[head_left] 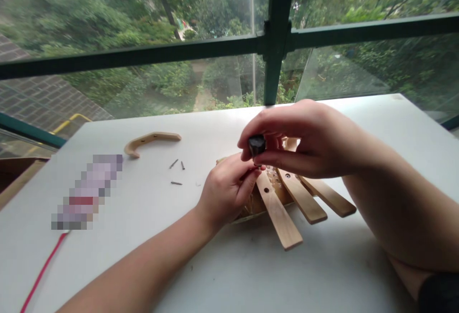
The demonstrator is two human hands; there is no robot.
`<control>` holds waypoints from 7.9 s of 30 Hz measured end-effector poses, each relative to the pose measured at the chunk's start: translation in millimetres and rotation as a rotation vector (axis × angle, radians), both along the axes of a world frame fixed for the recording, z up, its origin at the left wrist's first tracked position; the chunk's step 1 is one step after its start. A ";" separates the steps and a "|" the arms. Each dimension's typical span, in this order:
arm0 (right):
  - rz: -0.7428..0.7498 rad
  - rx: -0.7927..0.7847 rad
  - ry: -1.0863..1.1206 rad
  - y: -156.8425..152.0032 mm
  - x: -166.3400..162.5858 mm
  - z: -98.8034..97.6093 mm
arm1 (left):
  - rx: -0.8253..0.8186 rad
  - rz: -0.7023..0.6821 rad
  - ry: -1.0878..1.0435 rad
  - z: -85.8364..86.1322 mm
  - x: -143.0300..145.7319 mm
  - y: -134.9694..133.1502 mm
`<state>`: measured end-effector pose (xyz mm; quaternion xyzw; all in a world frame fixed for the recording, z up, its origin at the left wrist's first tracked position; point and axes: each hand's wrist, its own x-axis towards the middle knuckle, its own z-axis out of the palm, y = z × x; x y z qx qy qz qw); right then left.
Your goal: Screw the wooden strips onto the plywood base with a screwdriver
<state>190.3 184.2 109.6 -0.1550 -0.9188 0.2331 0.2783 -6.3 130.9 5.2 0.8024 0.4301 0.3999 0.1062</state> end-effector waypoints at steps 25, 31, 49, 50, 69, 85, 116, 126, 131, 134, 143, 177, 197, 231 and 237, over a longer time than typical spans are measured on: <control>0.089 -0.141 0.088 -0.9 -3.2 -7.0 | -0.045 -0.045 0.001 1.2 -0.5 1.6; 0.064 -0.149 0.083 0.0 -2.3 -3.7 | 0.007 -0.038 -0.001 0.9 0.5 2.0; 0.012 -0.189 0.081 3.3 -1.4 -1.6 | 0.010 -0.013 -0.025 0.1 1.4 -0.1; 0.028 -0.200 0.078 2.2 -0.4 -0.2 | 0.004 -0.020 -0.034 0.6 1.7 0.1; 0.067 -0.252 0.091 -1.3 7.5 2.5 | -0.053 -0.019 0.022 2.2 0.8 1.2; 0.092 -0.107 0.094 -0.1 2.0 0.9 | -0.047 0.001 0.015 2.0 1.8 0.4; 0.095 -0.096 0.105 3.5 3.3 0.0 | -0.037 0.064 0.044 2.6 3.5 -0.3; 0.057 -0.109 0.102 2.8 1.8 0.6 | -0.021 0.051 0.037 3.6 4.1 -0.3; 0.031 -0.129 0.092 1.6 1.2 1.0 | -0.011 0.037 0.041 3.3 3.3 -0.5; 0.025 -0.136 0.093 1.2 0.0 -0.3 | -0.006 0.033 0.041 2.7 2.6 -0.5; 0.013 -0.227 0.131 -0.3 -1.5 -4.9 | 0.023 0.033 0.035 0.9 2.5 0.4; -0.035 -0.140 0.072 -0.5 -3.8 -2.0 | 0.028 0.077 0.106 2.6 2.6 0.3; -0.077 -0.089 0.129 -1.0 -7.6 -6.6 | 0.042 0.053 0.006 -2.6 0.4 -0.1; 0.083 -0.049 0.109 -0.8 0.3 -1.2 | -0.055 -0.022 -0.010 2.9 -0.5 -0.6; 0.077 -0.044 0.117 0.5 -0.5 -2.0 | -0.042 -0.017 -0.016 1.2 -2.3 -0.5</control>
